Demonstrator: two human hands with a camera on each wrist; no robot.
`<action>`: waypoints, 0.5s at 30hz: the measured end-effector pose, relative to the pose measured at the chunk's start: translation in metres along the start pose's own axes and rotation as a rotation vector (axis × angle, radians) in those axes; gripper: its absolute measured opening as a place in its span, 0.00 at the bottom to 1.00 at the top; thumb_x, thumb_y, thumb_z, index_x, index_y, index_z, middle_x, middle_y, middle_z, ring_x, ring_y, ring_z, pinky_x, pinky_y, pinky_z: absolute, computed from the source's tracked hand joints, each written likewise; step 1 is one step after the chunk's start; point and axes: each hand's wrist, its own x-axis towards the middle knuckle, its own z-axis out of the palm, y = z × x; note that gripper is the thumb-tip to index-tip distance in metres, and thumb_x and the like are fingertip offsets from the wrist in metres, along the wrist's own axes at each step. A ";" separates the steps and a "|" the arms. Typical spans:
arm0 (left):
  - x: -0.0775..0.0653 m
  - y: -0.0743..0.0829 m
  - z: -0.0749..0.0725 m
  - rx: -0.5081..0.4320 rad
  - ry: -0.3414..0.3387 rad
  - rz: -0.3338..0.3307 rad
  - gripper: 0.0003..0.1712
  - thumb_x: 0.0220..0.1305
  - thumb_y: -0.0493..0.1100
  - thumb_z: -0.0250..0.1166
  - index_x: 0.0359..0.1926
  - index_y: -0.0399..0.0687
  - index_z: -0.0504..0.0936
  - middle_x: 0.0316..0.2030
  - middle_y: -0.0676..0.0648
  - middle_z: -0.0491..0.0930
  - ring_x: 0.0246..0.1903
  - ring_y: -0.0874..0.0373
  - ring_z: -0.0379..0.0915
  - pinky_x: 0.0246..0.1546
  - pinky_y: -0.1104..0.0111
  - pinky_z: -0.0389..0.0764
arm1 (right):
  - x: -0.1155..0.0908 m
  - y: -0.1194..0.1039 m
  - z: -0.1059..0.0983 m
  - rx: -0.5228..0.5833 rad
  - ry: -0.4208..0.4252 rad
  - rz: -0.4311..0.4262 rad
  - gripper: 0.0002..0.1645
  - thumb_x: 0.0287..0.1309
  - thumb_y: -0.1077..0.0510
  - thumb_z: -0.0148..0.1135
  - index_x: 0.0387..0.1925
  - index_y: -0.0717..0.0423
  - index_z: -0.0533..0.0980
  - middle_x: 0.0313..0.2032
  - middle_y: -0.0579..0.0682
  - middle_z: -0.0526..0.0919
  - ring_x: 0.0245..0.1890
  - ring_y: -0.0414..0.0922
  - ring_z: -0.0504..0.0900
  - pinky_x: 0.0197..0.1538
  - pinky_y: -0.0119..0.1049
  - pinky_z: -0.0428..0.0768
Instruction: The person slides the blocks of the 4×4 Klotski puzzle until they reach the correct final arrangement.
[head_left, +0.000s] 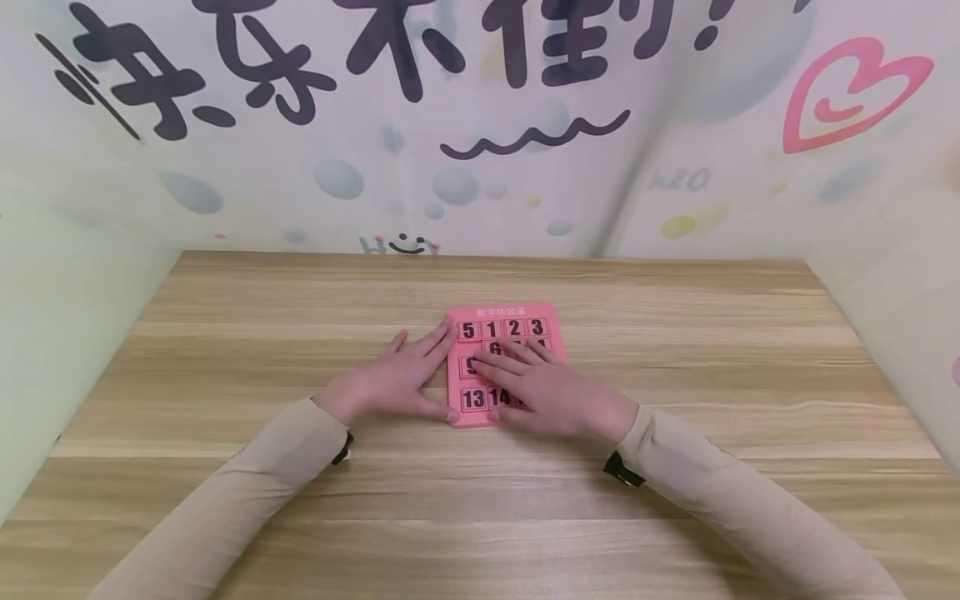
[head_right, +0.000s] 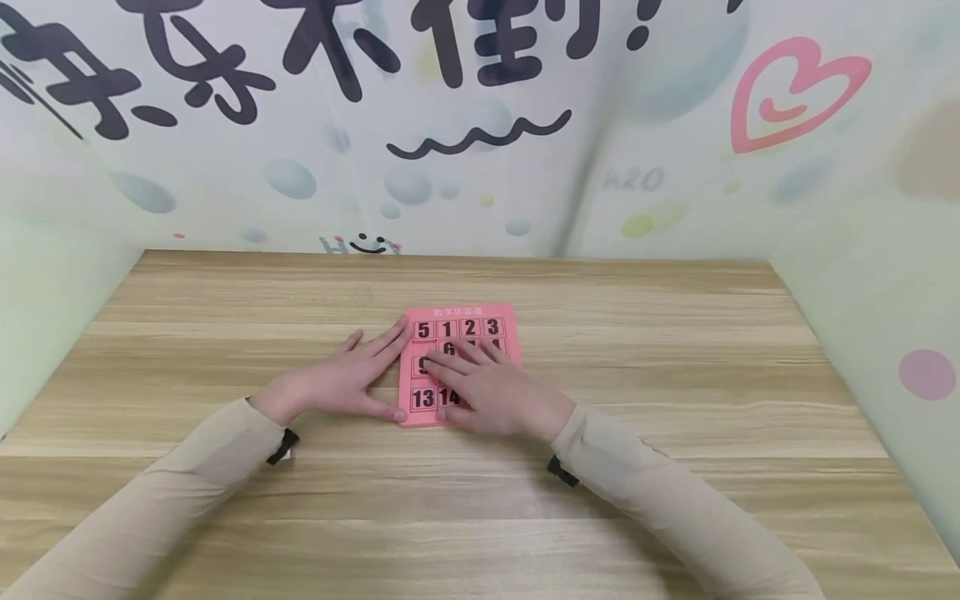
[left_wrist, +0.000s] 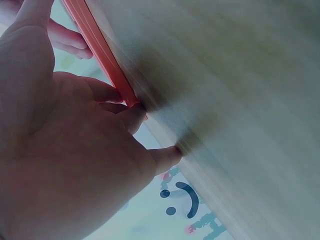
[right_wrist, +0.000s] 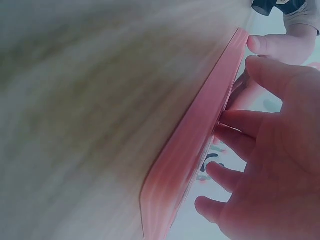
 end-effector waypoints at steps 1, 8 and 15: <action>0.000 0.000 0.000 -0.001 -0.001 0.000 0.66 0.56 0.70 0.63 0.75 0.37 0.37 0.74 0.40 0.29 0.72 0.44 0.35 0.68 0.44 0.32 | 0.000 0.000 0.000 -0.002 0.000 -0.002 0.38 0.70 0.40 0.47 0.74 0.50 0.55 0.74 0.49 0.53 0.74 0.52 0.44 0.72 0.53 0.39; -0.001 0.000 -0.001 -0.010 -0.007 -0.002 0.66 0.56 0.69 0.63 0.75 0.38 0.36 0.74 0.40 0.28 0.73 0.45 0.34 0.68 0.44 0.31 | -0.001 -0.001 0.002 -0.010 0.011 -0.017 0.38 0.70 0.40 0.48 0.74 0.51 0.56 0.73 0.49 0.54 0.73 0.53 0.45 0.72 0.55 0.41; -0.001 0.000 -0.001 -0.008 -0.007 -0.001 0.66 0.56 0.70 0.63 0.75 0.37 0.36 0.74 0.40 0.28 0.72 0.44 0.35 0.68 0.44 0.31 | -0.005 -0.002 0.005 -0.015 0.015 -0.020 0.38 0.69 0.39 0.47 0.74 0.50 0.56 0.74 0.48 0.53 0.74 0.53 0.44 0.72 0.55 0.40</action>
